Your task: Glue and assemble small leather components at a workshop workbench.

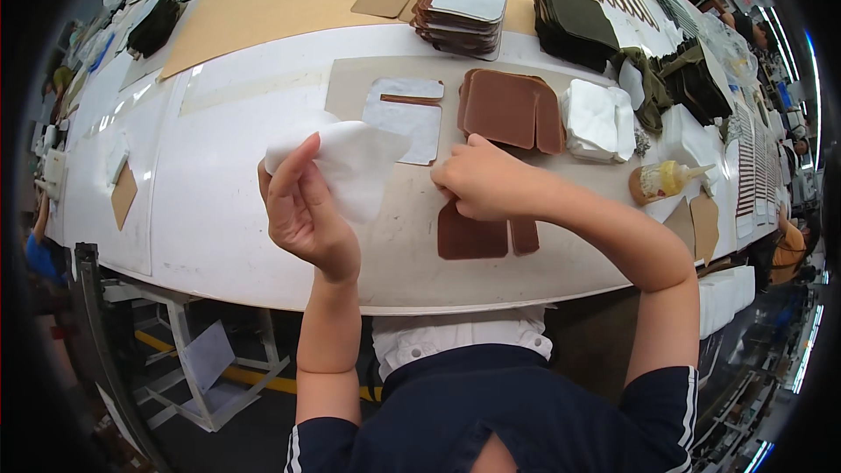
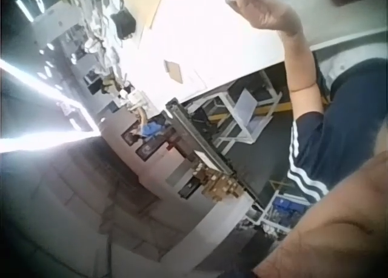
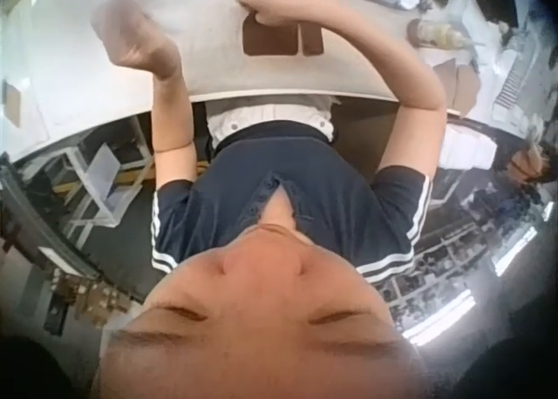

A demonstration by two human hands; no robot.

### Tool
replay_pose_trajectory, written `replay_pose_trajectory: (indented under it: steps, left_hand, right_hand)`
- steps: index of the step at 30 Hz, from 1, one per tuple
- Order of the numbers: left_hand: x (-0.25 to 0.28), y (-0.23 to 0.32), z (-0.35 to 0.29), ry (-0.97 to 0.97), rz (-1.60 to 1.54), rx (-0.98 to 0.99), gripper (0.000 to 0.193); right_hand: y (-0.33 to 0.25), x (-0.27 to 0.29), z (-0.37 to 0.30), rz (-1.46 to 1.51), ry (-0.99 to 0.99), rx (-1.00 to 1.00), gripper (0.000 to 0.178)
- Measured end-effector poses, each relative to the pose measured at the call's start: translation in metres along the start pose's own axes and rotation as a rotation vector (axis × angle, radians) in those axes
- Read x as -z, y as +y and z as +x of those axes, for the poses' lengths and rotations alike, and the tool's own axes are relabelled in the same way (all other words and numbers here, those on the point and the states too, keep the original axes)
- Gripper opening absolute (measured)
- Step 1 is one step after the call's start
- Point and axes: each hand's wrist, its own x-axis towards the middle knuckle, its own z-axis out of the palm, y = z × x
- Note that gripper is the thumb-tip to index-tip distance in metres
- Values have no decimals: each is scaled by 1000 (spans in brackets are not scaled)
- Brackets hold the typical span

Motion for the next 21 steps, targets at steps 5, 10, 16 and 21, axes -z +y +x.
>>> replay_pose_trajectory:
  steps: [5,10,16,21]
  left_hand:
    - [1,2,1,-6,19,22,25]
    - [1,5,3,-5,-1,26,24]
    - [3,1,2,29,-49,3,22]
    - [8,-4,2,106,-28,44,23]
  right_hand:
    - [9,6,3,492,197,-377,16]
    - [11,2,-10,617,301,-455,18]
    - [-7,34,-40,799,351,-369,14]
    - [-34,63,-68,1256,483,-352,17]
